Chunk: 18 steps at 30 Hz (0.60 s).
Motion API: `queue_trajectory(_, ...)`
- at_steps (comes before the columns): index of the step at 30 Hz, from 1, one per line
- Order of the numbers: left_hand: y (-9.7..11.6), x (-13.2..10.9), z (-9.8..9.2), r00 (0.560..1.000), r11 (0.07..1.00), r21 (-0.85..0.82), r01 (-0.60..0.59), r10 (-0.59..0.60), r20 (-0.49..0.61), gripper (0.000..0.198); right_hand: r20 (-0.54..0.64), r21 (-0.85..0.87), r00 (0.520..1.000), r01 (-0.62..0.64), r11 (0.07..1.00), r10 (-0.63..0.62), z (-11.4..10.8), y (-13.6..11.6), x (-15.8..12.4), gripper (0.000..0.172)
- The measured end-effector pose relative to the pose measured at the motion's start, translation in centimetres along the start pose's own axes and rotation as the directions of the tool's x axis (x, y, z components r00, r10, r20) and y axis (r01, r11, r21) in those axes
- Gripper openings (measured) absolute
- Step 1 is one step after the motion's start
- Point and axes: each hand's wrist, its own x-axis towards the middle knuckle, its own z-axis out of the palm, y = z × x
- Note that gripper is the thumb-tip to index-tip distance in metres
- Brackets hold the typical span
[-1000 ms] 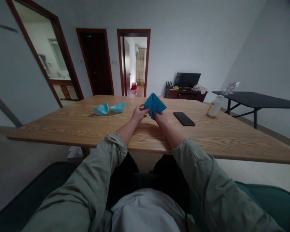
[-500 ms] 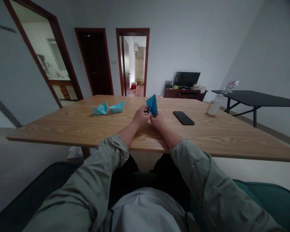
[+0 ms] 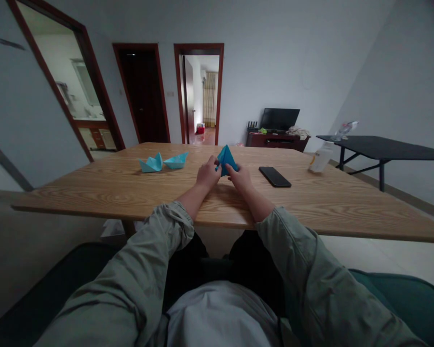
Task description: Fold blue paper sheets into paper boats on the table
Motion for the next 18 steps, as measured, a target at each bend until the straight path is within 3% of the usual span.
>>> queue_trajectory(2, -0.1, 0.0, 0.1, 1.0, 1.0, 0.027, 0.002, -0.003, 0.008, 0.009, -0.07, -0.07, 0.997, 0.006, 0.997, -0.011, -0.3, -0.1, 0.0, 0.036)
queue_trajectory(10, 0.4, -0.1, 0.4, 0.998, 0.998, 0.002, -0.057, 0.057, 0.039, 0.005, -0.154, -0.395, 0.984, 0.026, 0.918, -0.094, -1.1, -1.3, -1.0, 0.031)
queue_trajectory(18, -1.6, 1.2, -0.2, 0.993, 0.992, 0.064, 0.107, -0.103, -0.057, 0.004, -0.132, -0.614, 0.99, -0.035, 0.789, -0.059, -2.0, -1.9, -1.2, 0.032)
